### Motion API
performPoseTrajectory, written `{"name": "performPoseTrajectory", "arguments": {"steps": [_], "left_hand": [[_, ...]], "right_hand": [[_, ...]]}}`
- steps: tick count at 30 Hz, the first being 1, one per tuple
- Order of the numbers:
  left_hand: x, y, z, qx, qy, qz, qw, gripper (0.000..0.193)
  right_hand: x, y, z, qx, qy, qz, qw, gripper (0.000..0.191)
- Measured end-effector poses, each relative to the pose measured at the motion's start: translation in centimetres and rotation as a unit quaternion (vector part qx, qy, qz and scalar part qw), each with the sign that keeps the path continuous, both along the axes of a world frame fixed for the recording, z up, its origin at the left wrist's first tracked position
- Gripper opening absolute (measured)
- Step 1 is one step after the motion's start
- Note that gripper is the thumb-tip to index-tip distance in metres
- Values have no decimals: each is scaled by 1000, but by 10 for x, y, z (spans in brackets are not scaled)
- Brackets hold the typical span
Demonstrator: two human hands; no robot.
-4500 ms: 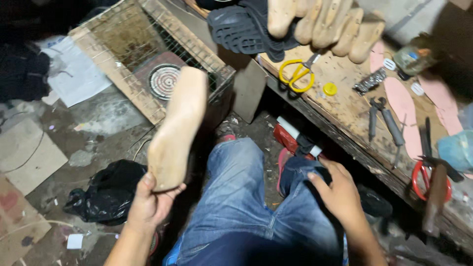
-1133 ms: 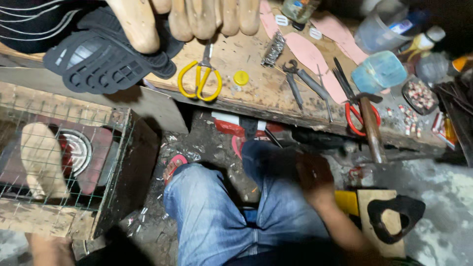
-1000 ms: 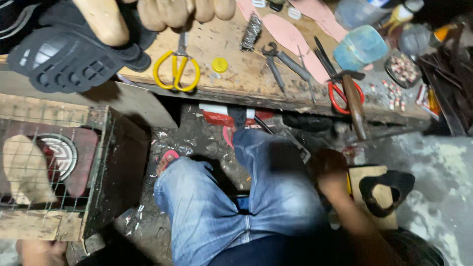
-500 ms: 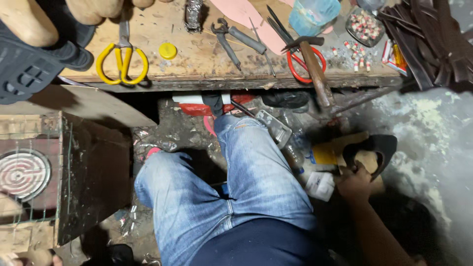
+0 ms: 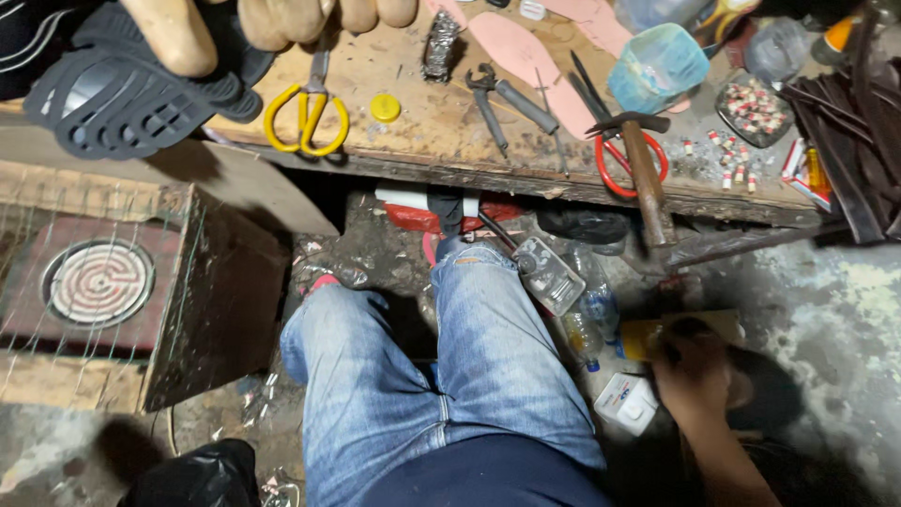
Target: The person places a pink shoe sole on a wooden last, then uses a hammer and nails to secure the sole to the last. They then attach a black rubber outsole to the pink sole using a hammer and pliers to drive in nails.
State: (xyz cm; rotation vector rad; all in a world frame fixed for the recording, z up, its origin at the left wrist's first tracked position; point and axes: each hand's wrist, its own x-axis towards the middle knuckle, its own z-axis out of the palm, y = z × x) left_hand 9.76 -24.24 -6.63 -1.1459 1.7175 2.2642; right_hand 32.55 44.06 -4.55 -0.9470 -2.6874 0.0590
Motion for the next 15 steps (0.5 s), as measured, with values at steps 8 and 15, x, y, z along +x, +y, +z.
{"name": "performPoseTrajectory", "arguments": {"steps": [8, 15], "left_hand": [[23, 39, 46, 53, 58, -261, 962, 71], [-47, 154, 81, -11, 144, -599, 787, 68]], "right_hand": [[-98, -82, 117, -625, 250, 141, 726, 61], [-114, -124, 137, -557, 254, 245, 751, 50]]}}
